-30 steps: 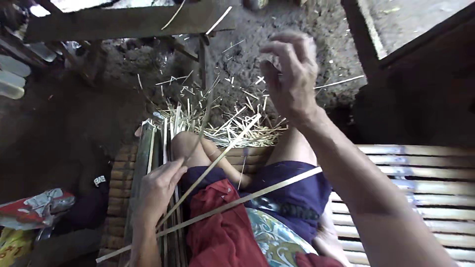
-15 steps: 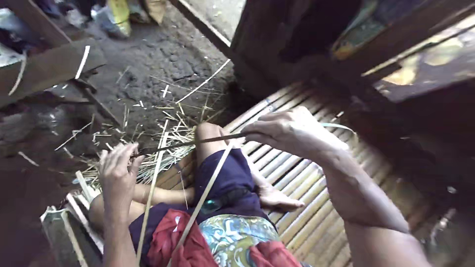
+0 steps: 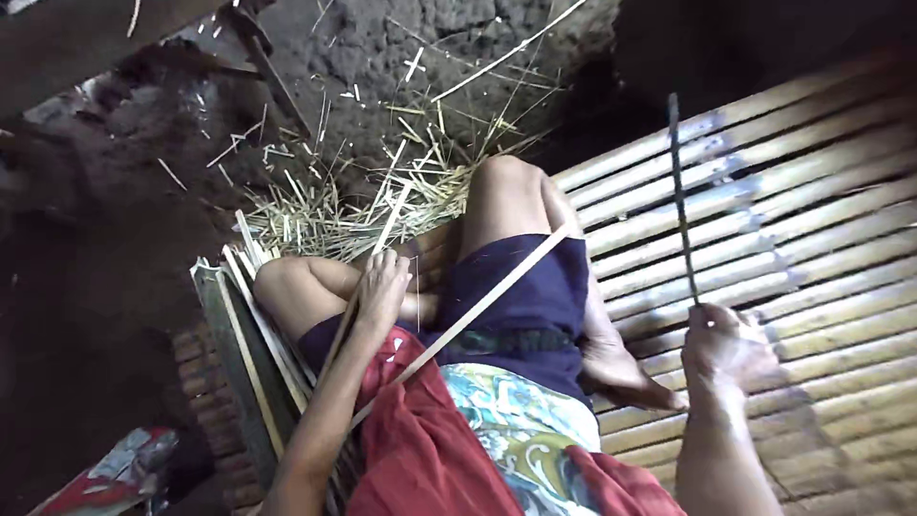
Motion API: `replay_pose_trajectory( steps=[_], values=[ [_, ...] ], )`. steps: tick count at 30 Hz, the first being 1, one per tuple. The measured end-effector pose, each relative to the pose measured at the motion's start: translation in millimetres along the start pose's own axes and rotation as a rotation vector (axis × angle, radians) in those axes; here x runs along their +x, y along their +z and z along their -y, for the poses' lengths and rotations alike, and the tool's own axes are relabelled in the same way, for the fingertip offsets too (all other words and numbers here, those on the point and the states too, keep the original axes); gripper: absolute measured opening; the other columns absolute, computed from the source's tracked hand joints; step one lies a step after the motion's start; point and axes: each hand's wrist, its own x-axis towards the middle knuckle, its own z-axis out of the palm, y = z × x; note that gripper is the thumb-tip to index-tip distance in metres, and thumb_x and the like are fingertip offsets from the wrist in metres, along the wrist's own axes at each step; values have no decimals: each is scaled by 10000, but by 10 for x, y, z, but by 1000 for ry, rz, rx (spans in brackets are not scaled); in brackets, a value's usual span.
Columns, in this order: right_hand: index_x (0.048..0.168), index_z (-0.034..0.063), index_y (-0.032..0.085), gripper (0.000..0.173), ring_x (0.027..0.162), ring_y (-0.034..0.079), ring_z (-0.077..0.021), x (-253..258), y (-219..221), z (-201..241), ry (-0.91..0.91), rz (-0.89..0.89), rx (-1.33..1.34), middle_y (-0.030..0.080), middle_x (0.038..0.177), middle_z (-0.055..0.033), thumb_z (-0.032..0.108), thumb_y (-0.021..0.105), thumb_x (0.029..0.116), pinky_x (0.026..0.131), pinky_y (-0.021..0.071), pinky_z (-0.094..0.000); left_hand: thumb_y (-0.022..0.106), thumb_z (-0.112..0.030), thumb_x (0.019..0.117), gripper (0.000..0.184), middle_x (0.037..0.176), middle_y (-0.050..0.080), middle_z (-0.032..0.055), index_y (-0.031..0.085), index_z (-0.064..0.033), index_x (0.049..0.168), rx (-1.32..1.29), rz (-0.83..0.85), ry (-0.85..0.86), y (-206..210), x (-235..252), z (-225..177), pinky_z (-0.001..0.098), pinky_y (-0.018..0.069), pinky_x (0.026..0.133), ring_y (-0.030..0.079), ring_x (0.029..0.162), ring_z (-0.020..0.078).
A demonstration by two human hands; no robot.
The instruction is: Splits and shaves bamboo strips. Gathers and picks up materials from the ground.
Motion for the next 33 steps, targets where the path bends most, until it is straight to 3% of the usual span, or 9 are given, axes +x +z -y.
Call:
replay_pose_trajectory(
  steps=[3, 6, 10, 19, 21, 24, 26, 30, 33],
  values=[
    [1193, 4, 715, 408, 1192, 626, -439, 57, 285, -224, 40, 154, -43, 675, 1235, -263, 308, 525, 1000, 1046, 428, -596, 653, -223, 999, 301, 1138, 671, 267, 734, 68, 999, 198, 39, -51, 150, -50, -189, 551, 408, 1090, 597, 1190, 434],
    [1351, 10, 629, 492, 1293, 527, -517, 108, 263, -185, 65, 212, 8, 575, 1373, -317, 365, 568, 1017, 1055, 372, -684, 596, -371, 1029, 462, 1280, 627, 261, 737, 68, 1057, 279, 286, -150, 262, 18, -363, 566, 304, 1138, 520, 1302, 410],
    [1398, 39, 578, 505, 1246, 528, -564, 39, -164, 321, 6, 123, 86, 541, 1359, -366, 372, 592, 1018, 988, 393, -711, 605, -123, 1011, 222, 1188, 677, 226, 730, 43, 1090, 193, 362, -157, 204, 100, -383, 572, 295, 1143, 548, 1265, 398],
    [1214, -10, 696, 326, 1050, 642, -531, -499, -709, 1379, -589, 111, 287, 666, 1147, -310, 235, 577, 1036, 821, 484, -714, 544, -281, 1062, 391, 1121, 725, 185, 634, -36, 1352, -282, -352, -243, -1386, 657, 18, 501, 552, 925, 710, 1001, 313],
    [1089, -23, 730, 309, 956, 674, -486, -701, -718, 1514, -720, 88, 314, 692, 1019, -278, 244, 590, 1018, 778, 526, -647, 580, -301, 1041, 536, 1294, 636, 274, 499, 22, 1460, -108, -480, -423, -1655, 662, 101, 597, 463, 1020, 620, 1194, 424],
    [922, 35, 765, 248, 882, 692, -423, -979, -585, 1647, -965, 117, 317, 718, 917, -199, 241, 635, 964, 769, 542, -576, 668, -322, 969, 911, 1633, 142, 373, 153, 116, 1581, 49, -509, -602, -1654, 764, 135, 694, 124, 1182, 173, 1513, 537],
    [938, 48, 767, 184, 895, 695, -415, -1102, -460, 1690, -1117, 189, 276, 719, 927, -181, 216, 695, 914, 784, 550, -568, 618, -357, 1006, 860, 1623, 174, 378, 179, 106, 1582, -70, -432, -497, -1421, 885, 89, 689, 135, 1191, 191, 1503, 547],
    [1066, 43, 731, 213, 914, 677, -420, -1199, -320, 1772, -1226, 244, 71, 680, 956, -206, 115, 769, 869, 763, 542, -549, 456, -449, 1085, 718, 1442, 519, 316, 287, 57, 1565, -353, 80, -396, -787, 1243, 141, 594, 388, 1128, 524, 1342, 437],
    [1046, 29, 709, 169, 878, 681, -385, -1199, -322, 1790, -1238, 212, 54, 671, 933, -187, -30, 613, 919, 703, 548, -507, 448, -251, 1111, 438, 979, 668, 163, 472, -19, 1481, -681, 235, -287, -502, 1294, 170, 354, 562, 694, 640, 725, 188]
  ],
)
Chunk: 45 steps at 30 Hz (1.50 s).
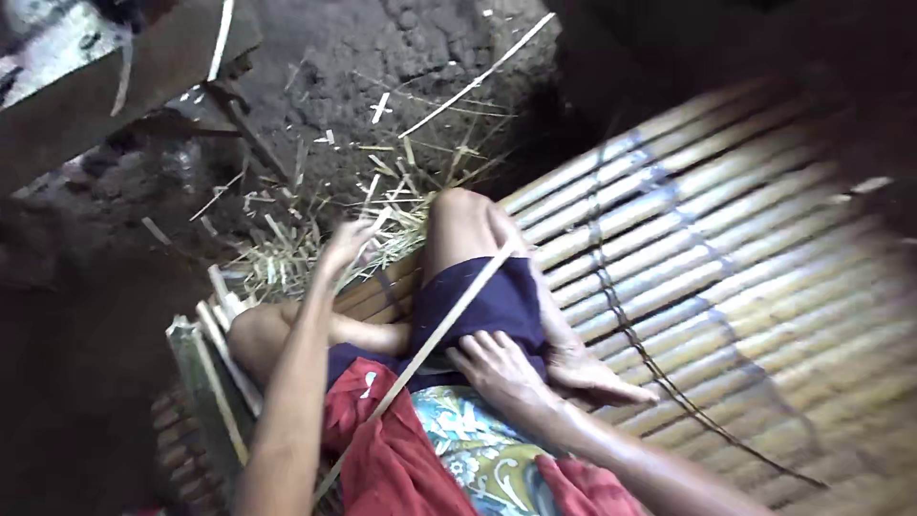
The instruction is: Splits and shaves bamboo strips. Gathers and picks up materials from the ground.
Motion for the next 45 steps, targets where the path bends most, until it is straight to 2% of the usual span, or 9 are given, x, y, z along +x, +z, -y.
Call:
replay_pose_trajectory(
  steps=[3, 9, 14, 23, 26, 31, 35, 39, 45],
  values=[
    [966, 20, 703, 142, 862, 690, -364, -52, -146, -136, 21, 6, 144, 680, 910, -169, 28, 561, 975, 681, 550, -482, 412, -199, 1116, 342, 738, 562, 22, 500, -28, 1399, -122, 151, -124, -59, -208, -30, 229, 507, 491, 532, 500, 72],
    [1082, 26, 745, 199, 909, 702, -248, -813, -664, -1130, 646, 25, 640, 728, 990, -135, 179, 685, 970, 864, 560, -491, 347, -125, 1115, 270, 862, 663, 17, 470, -40, 1340, -13, 300, -490, -519, -794, 232, 173, 486, 494, 555, 525, 32],
    [1039, -17, 696, 409, 880, 669, -521, -1322, -78, -1766, 1332, -44, 200, 689, 897, -300, 354, 795, 898, 752, 467, -720, 377, -69, 1081, 220, 800, 675, 6, 550, -74, 1216, -266, 209, -557, -381, -1352, 320, 165, 478, 454, 578, 519, 38],
    [1110, -73, 685, 347, 1055, 639, -553, -1559, 204, -1949, 1454, -43, -7, 657, 1152, -345, 226, 709, 938, 849, 443, -739, 285, -36, 1082, 241, 739, 573, -19, 495, -52, 1199, -659, -49, -429, 318, -1777, 615, 110, 310, 346, 359, 394, -26],
    [1167, -65, 674, 413, 1135, 606, -558, -1639, 146, -2045, 1508, -35, 16, 638, 1207, -352, 292, 711, 962, 913, 415, -746, 290, -71, 1100, 294, 708, 511, -45, 422, -77, 1363, -709, -158, -295, 491, -1751, 615, 108, 280, 342, 312, 391, -31],
    [1298, -37, 607, 555, 999, 644, -421, -1407, -116, -1818, 1273, -423, 383, 658, 1122, -304, 366, 733, 938, 901, 471, -636, 339, -88, 1092, 326, 763, 592, -48, 438, -25, 1396, -635, -165, -53, 627, -1940, 337, 129, 407, 436, 448, 474, -18],
    [1245, 42, 621, 350, 604, 555, 67, -712, -523, -1211, 879, -550, 807, 563, 713, 149, 255, 430, 1043, 627, 520, -161, 435, -46, 1025, 207, 921, 650, -36, 566, 14, 1174, -607, -28, 136, 819, -2196, 59, 192, 544, 652, 606, 694, 6],
    [1434, 110, 531, 448, 682, 641, 29, -227, -879, -623, 534, -215, 986, 671, 821, 128, 208, 509, 997, 662, 574, -186, 433, -38, 1006, 234, 895, 615, -78, 542, 13, 1206, -582, 9, 332, 992, -2313, -32, 113, 421, 580, 494, 654, -72],
    [1132, 122, 598, 203, 559, 617, -1, 198, -844, -161, 261, 321, 1413, 702, 843, 62, 191, 416, 1075, 509, 544, -152, 552, -138, 1048, 124, 810, 630, -93, 657, -73, 1052, -706, -144, 381, 1082, -2370, -6, 104, 454, 549, 512, 594, -69]
  ],
)
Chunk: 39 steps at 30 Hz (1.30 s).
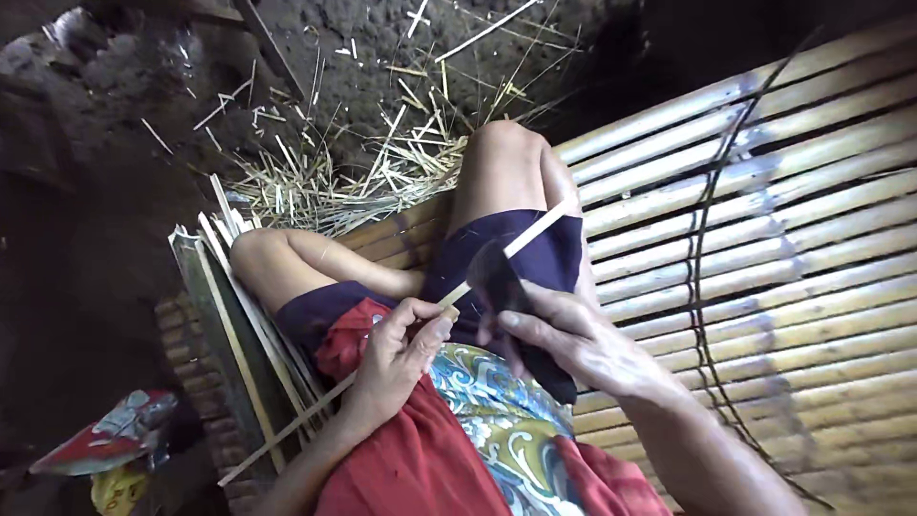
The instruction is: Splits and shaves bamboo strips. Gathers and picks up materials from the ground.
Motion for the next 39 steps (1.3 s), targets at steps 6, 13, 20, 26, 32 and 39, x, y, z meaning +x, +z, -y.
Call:
replay_pose_trajectory(
  steps=[6, 13, 20, 26, 32, 39],
  values=[
    [991, 123, 629, 205, 507, 546, 39, 98, 177, 73, -38, 83, 9, 660, 746, 88, 115, 426, 1026, 460, 473, -111, 602, -109, 1022, 56, 720, 597, -66, 648, -87, 999, -55, -61, -34, 22, -49, -2, 114, 462, 519, 510, 544, -40],
    [975, 132, 629, 193, 505, 536, 46, 87, 150, 184, -105, 52, -185, 632, 708, 101, 134, 445, 1032, 455, 463, -103, 597, -119, 1025, 73, 758, 596, -53, 643, -80, 984, -38, -68, -33, 13, -44, -15, 114, 444, 515, 496, 550, -34],
    [1017, 137, 589, 157, 512, 539, 38, 127, 147, 191, -98, 81, -213, 622, 717, 93, 156, 436, 1048, 461, 468, -106, 585, -101, 1026, 79, 699, 570, -45, 646, -75, 982, -80, -69, -61, 12, -39, -19, 114, 423, 503, 477, 525, -26],
    [1033, 135, 549, 131, 505, 525, 39, 122, 155, 245, -74, 134, -219, 586, 693, 96, 153, 420, 1052, 452, 458, -104, 580, -97, 1023, 87, 745, 581, -47, 635, -71, 961, -39, -55, 6, 14, -49, -17, 119, 413, 504, 465, 538, -29],
    [1051, 150, 533, 98, 484, 513, 46, 110, 160, 422, 24, 196, -237, 562, 676, 99, 173, 438, 1041, 429, 453, -105, 600, -57, 995, 80, 800, 592, -63, 617, -89, 925, -73, -41, 58, 23, -89, -48, 118, 413, 525, 462, 573, -47],
    [1037, 149, 521, 85, 459, 502, 24, 167, 295, 461, 73, 182, -111, 558, 673, 79, 164, 437, 1029, 406, 447, -118, 599, -68, 999, 94, 806, 592, -74, 615, -124, 924, -157, -75, 78, -2, -123, -31, 110, 387, 505, 445, 569, -55]
  ],
)
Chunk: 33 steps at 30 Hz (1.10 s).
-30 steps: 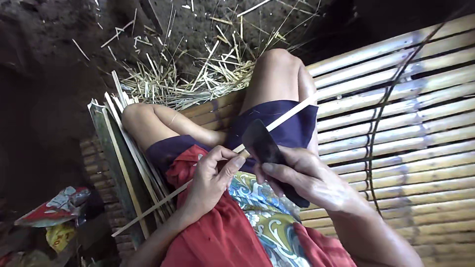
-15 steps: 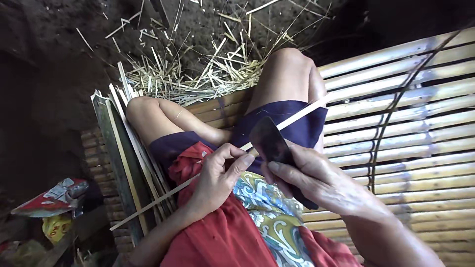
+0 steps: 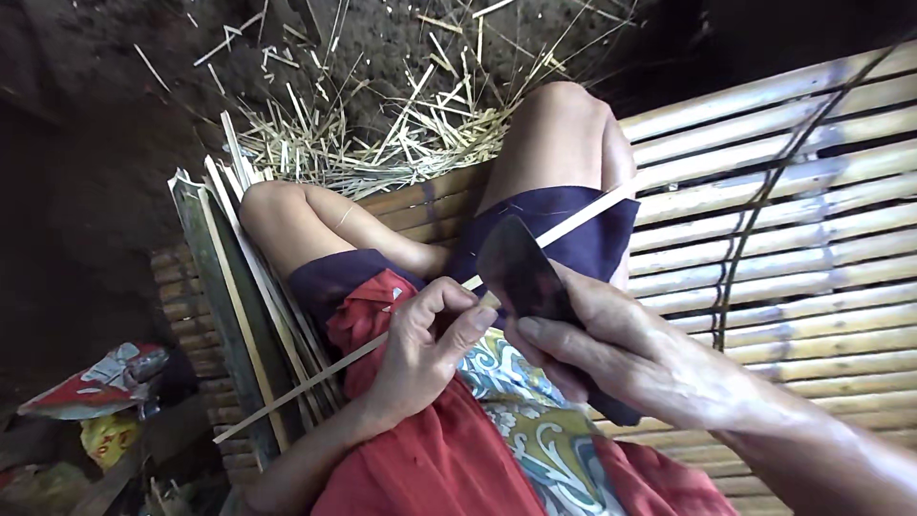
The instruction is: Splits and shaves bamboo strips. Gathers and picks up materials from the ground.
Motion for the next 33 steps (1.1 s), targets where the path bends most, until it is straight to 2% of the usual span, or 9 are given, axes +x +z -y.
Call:
replay_pose_trajectory(
  steps=[4, 10, 14, 17, 20, 23, 27, 30, 33],
  values=[
    [1106, 170, 541, 146, 421, 497, -22, 31, -22, 133, 108, 43, 4, 550, 637, 41, 140, 446, 1000, 374, 444, -157, 587, -56, 1005, 96, 788, 585, -57, 598, -114, 929, -59, 22, -29, -18, -23, -29, 109, 390, 498, 447, 558, -46],
    [1076, 152, 512, 77, 466, 502, 38, 47, 105, 70, -62, -63, -111, 547, 659, 98, 181, 478, 1014, 410, 449, -118, 595, -94, 1017, 82, 805, 599, -79, 618, -145, 958, -160, 9, -16, -28, -4, -20, 94, 391, 505, 449, 564, -68],
    [1188, 189, 517, 191, 442, 508, 26, 55, 65, 155, 9, 18, -175, 558, 650, 97, 164, 503, 999, 388, 461, -138, 593, -73, 1013, 85, 784, 578, -67, 598, -110, 937, -87, 58, -8, -33, -52, -66, 106, 396, 517, 446, 571, -55],
    [1147, 177, 508, 162, 433, 502, 45, 48, -2, 270, 62, 80, -300, 553, 623, 115, 152, 512, 988, 380, 452, -132, 599, -51, 1002, 89, 741, 567, -77, 601, -94, 924, -60, 75, 3, 13, -65, -78, 103, 396, 526, 446, 571, -63],
    [1143, 188, 519, 162, 417, 520, -4, 72, -37, 337, 184, 107, -236, 572, 618, 75, 142, 492, 991, 371, 464, -170, 647, -19, 963, 56, 787, 590, -53, 623, -57, 929, -4, 2, 64, 52, -70, -89, 104, 458, 562, 501, 615, -55],
    [1133, 113, 542, 151, 493, 526, 64, 53, 124, 115, -91, -131, -372, 583, 688, 102, 168, 502, 998, 441, 475, -110, 644, -29, 969, 38, 826, 619, -52, 647, -67, 962, 10, -91, 70, 90, -35, -81, 109, 436, 537, 490, 599, -53],
    [1090, -7, 506, 166, 556, 562, 31, 207, 410, -256, -392, -430, -342, 577, 687, 18, 147, 453, 1056, 532, 515, -133, 626, -58, 991, 43, 865, 595, -52, 642, -78, 957, 74, -195, 132, 107, 14, -55, 114, 444, 551, 491, 620, -43],
    [1107, -10, 503, 165, 560, 570, 22, 263, 505, -325, -437, -477, -307, 574, 683, 13, 139, 447, 1066, 543, 525, -142, 616, -60, 996, 43, 883, 584, -39, 631, -63, 956, 173, -226, 189, 81, 1, -46, 118, 467, 572, 517, 657, -35],
    [1128, 5, 495, 151, 557, 545, 33, 251, 513, -269, -406, -438, -276, 550, 683, 33, 132, 454, 1058, 538, 503, -126, 619, -52, 991, 51, 910, 609, -3, 624, -19, 952, 287, -258, 305, 74, -10, -27, 136, 529, 678, 591, 773, -15]
  ],
)
